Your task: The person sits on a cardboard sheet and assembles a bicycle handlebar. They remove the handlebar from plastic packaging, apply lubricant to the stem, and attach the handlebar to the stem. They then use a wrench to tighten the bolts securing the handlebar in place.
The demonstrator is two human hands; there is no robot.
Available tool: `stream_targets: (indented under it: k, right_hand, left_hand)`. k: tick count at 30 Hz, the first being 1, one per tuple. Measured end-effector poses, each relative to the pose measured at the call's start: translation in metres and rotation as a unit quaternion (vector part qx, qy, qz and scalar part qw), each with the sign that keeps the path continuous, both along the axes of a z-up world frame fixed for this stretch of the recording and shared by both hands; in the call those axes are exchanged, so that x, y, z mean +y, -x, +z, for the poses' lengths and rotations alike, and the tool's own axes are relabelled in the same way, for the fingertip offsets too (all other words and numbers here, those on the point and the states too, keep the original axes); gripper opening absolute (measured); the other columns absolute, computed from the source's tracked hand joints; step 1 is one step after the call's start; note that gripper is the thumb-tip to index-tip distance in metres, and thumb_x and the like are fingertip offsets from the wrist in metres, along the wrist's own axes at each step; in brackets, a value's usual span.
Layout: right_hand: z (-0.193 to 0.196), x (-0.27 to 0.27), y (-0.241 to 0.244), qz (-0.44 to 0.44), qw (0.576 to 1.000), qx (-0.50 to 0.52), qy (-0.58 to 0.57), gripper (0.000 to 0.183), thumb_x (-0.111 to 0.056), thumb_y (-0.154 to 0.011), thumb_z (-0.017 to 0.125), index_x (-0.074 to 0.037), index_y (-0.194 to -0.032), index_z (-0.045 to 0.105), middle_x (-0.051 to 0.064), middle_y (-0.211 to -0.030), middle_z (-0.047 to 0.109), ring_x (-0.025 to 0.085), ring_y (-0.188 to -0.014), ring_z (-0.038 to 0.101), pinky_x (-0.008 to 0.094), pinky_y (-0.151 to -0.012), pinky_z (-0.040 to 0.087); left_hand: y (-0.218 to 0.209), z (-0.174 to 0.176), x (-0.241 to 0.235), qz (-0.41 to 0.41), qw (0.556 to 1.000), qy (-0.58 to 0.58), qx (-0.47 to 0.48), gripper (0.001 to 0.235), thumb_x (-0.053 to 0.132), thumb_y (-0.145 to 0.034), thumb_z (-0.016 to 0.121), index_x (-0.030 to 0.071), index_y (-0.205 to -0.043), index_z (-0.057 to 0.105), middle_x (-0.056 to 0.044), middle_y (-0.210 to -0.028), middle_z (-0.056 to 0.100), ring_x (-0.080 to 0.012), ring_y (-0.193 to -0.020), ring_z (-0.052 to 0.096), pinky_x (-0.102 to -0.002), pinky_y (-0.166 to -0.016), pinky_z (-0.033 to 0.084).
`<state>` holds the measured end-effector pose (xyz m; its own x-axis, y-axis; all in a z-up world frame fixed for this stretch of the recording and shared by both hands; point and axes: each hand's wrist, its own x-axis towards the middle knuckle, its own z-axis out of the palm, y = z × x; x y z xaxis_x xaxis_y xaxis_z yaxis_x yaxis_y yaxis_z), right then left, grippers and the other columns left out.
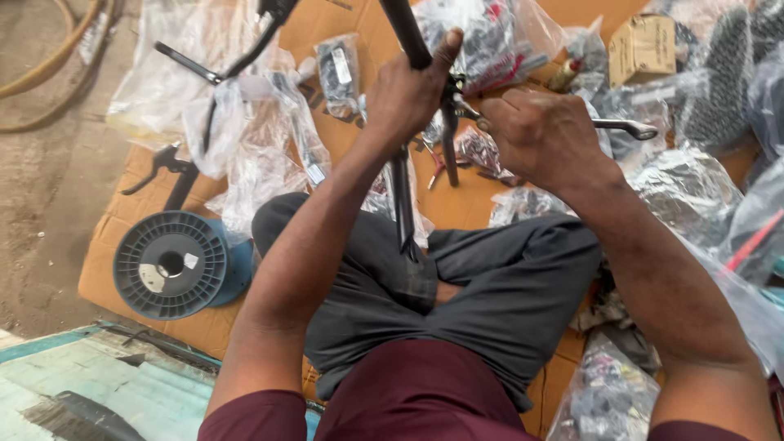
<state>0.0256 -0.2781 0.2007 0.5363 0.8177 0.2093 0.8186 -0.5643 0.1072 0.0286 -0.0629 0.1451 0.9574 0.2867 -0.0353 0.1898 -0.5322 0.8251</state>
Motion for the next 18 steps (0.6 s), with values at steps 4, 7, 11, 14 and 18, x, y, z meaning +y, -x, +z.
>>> stream_targets:
  k: [4, 7, 11, 14, 18]
  right_hand:
    - [-0.003, -0.001, 0.000, -0.010, 0.997, 0.018, 0.071, 0.019, -0.017, -0.112, 0.058, -0.009, -0.102, 0.073, 0.002, -0.066, 0.064, 0.013, -0.051, 0.058, 0.029, -0.046, 0.049]
    - [-0.018, -0.016, -0.014, -0.021, 0.996, -0.029, 0.081, 0.019, -0.021, -0.109, 0.060, -0.011, -0.100, 0.073, 0.001, -0.069, 0.065, 0.013, -0.054, 0.059, 0.031, -0.054, 0.052]
    - [-0.072, -0.013, -0.007, -0.036, 0.988, 0.051, -0.139, 0.012, -0.020, -0.103, 0.063, -0.010, -0.104, 0.069, 0.011, -0.091, 0.070, 0.031, -0.082, 0.068, 0.044, -0.071, 0.056]
    - [-0.141, 0.031, 0.025, -0.173, 0.827, 0.252, -0.472, 0.022, -0.025, -0.110, 0.059, -0.006, -0.115, 0.068, 0.009, -0.087, 0.069, 0.020, -0.076, 0.068, 0.036, -0.068, 0.053]
    - [-0.200, 0.060, 0.060, -0.100, 0.587, 0.479, -0.645, 0.021, -0.018, -0.111, 0.058, 0.000, -0.111, 0.068, 0.005, -0.084, 0.063, 0.012, -0.073, 0.058, 0.030, -0.063, 0.046]
  left_hand:
    - [0.007, 0.003, -0.007, -0.009, 1.000, -0.003, 0.027, 0.091, 0.092, -0.080, 0.029, 0.011, -0.062, 0.067, -0.004, -0.059, 0.066, -0.0250, -0.064, 0.075, -0.046, -0.059, 0.053]
    - [0.002, 0.007, -0.008, -0.012, 0.999, -0.004, 0.033, 0.090, 0.091, -0.081, 0.029, 0.011, -0.063, 0.067, -0.007, -0.060, 0.066, -0.0270, -0.066, 0.075, -0.048, -0.062, 0.054]
    - [0.007, 0.012, -0.005, -0.003, 0.999, 0.020, 0.028, 0.087, 0.090, -0.079, 0.034, 0.012, -0.065, 0.070, -0.007, -0.061, 0.069, -0.0297, -0.071, 0.075, -0.047, -0.066, 0.053]
    - [0.005, 0.018, -0.006, -0.012, 0.997, 0.012, 0.077, 0.085, 0.088, -0.081, 0.036, 0.013, -0.069, 0.073, -0.008, -0.067, 0.071, -0.0306, -0.077, 0.075, -0.048, -0.069, 0.053]
    - [0.007, 0.022, -0.017, -0.033, 0.997, 0.003, 0.063, 0.084, 0.086, -0.084, 0.036, 0.011, -0.072, 0.071, -0.013, -0.072, 0.073, -0.0333, -0.082, 0.076, -0.050, -0.073, 0.053]
